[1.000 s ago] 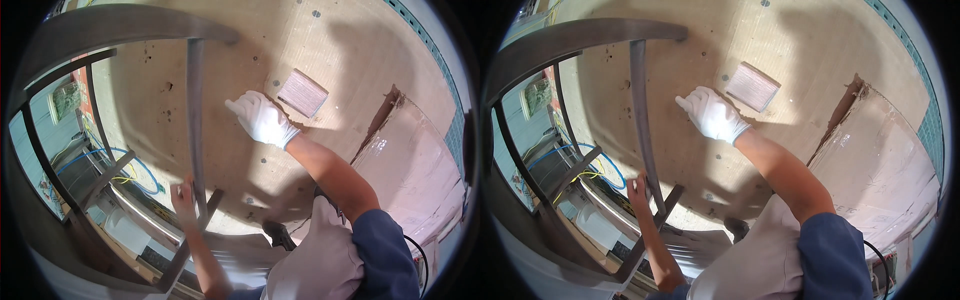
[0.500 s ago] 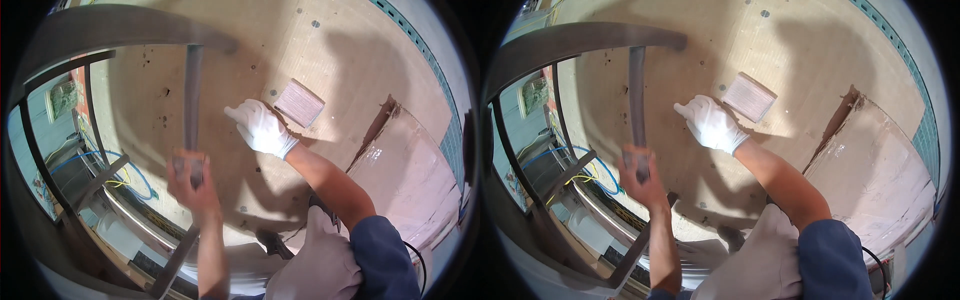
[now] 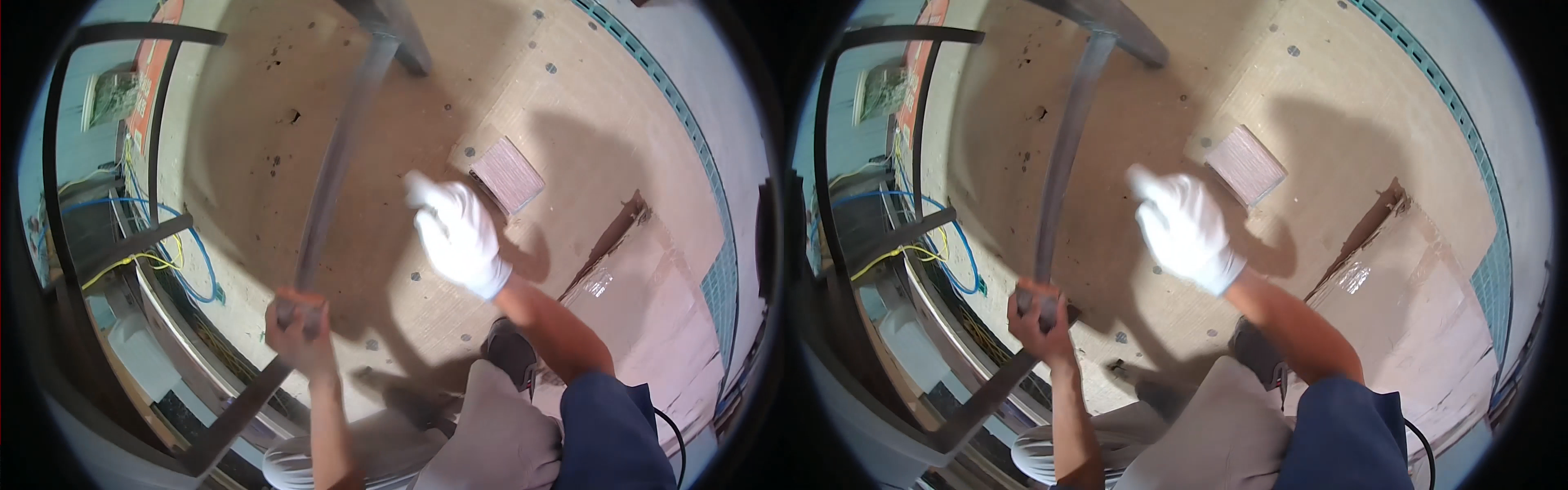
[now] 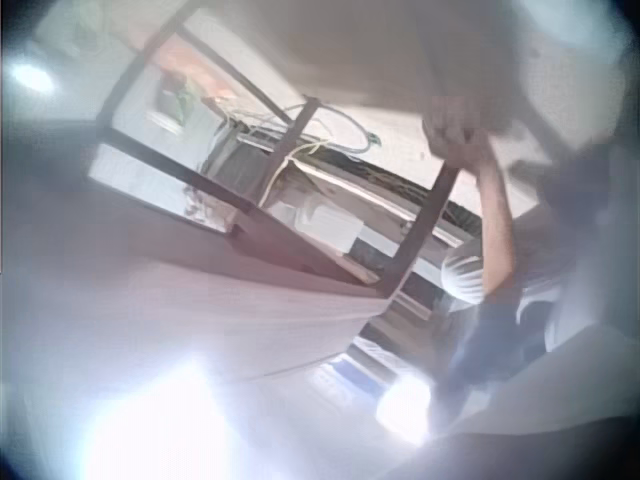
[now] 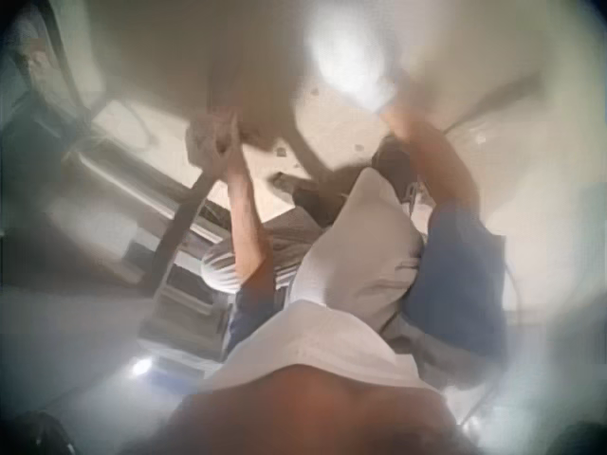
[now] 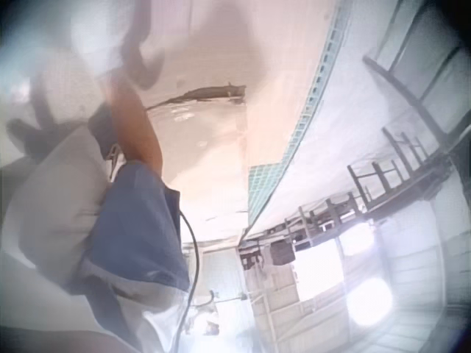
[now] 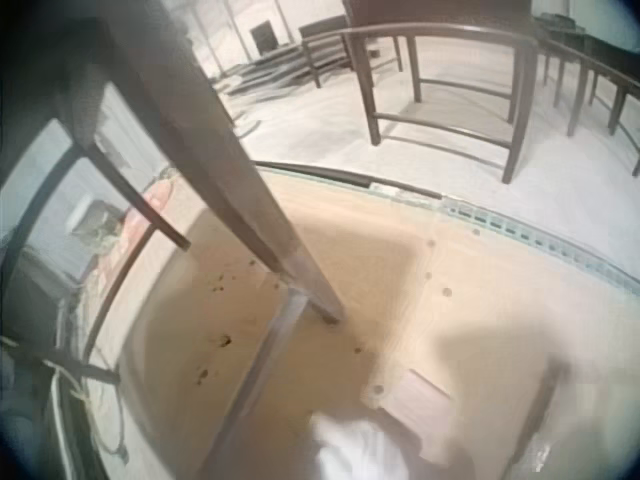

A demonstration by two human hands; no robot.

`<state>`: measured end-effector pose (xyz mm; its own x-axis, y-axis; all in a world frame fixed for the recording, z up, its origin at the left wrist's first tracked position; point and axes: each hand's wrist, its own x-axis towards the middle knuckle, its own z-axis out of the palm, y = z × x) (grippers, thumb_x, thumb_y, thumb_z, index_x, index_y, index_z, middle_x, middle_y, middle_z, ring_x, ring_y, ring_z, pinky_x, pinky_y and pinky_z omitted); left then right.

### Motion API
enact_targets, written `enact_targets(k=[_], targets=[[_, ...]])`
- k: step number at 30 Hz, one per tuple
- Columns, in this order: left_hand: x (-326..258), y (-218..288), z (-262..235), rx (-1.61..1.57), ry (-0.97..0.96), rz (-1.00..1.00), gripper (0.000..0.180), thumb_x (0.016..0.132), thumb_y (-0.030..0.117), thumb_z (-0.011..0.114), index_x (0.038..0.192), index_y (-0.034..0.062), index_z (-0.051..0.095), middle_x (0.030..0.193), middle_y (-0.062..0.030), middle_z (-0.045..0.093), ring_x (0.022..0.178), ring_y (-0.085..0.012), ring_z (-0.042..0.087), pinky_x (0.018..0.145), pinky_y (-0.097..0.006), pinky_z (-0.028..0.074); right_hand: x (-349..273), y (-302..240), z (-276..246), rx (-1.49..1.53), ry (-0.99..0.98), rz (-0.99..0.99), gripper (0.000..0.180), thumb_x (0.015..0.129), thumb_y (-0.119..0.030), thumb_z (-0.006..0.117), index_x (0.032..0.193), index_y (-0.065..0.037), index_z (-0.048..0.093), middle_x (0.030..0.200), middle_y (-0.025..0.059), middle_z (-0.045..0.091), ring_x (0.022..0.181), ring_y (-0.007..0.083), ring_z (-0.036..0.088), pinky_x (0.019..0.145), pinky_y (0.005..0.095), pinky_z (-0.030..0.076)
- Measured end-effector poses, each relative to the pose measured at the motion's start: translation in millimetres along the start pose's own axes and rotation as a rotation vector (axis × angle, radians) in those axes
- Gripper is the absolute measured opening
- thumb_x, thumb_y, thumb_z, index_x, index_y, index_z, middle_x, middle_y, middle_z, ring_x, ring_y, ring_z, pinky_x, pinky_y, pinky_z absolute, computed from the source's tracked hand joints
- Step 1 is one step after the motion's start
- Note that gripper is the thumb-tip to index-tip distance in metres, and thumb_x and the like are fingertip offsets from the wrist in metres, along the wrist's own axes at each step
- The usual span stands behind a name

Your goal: The person sands the legs and frame of a wooden table with a sanding block, then scrapes the edges with a metal scraper and sands the top surface.

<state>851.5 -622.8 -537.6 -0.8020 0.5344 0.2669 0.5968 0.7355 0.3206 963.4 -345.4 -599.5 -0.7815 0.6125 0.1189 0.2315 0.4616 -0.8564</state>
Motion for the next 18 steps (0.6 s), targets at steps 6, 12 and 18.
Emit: enact_targets(k=[6,12,18], targets=[[13.9,16.4,-69.7,-0.156,-0.33,0.269,0.033,0.099,0.031,0.061,0.108,0.0005,0.07,0.119,-0.0215,0.07,0.104,-0.0402,0.067,0.09,-0.046,0.051,-11.8,-117.8,34.6,0.315,-0.302,-0.667,0.08,0.078,-0.037,0.078,0.143,-0.003,0.048,0.117,0.0199,0.061,0.101,0.0378,0.064,0.091,0.0464,0.052],[26.9,41.2,-87.8,-0.078,-0.415,0.251,0.024,0.083,0.006,0.059,0.106,0.0016,0.06,0.091,-0.0206,0.066,0.083,-0.0441,0.064,0.075,-0.052,0.053,-27.3,-126.3,36.8,0.463,-0.536,-0.58,0.105,0.073,-0.03,0.085,0.157,0.0,0.03,0.142,0.0232,0.05,0.119,0.0426,0.058,0.102,0.0494,0.05],[37.0,42.8,-79.3,-0.116,-0.277,0.379,0.023,0.088,0.008,0.067,0.107,0.0028,0.055,0.104,-0.0206,0.068,0.091,-0.0432,0.067,0.083,-0.051,0.056,-16.2,-130.4,32.0,0.298,-0.412,-0.63,0.071,0.082,-0.027,0.077,0.139,0.001,0.047,0.122,0.0247,0.057,0.103,0.0446,0.062,0.089,0.0478,0.053]])
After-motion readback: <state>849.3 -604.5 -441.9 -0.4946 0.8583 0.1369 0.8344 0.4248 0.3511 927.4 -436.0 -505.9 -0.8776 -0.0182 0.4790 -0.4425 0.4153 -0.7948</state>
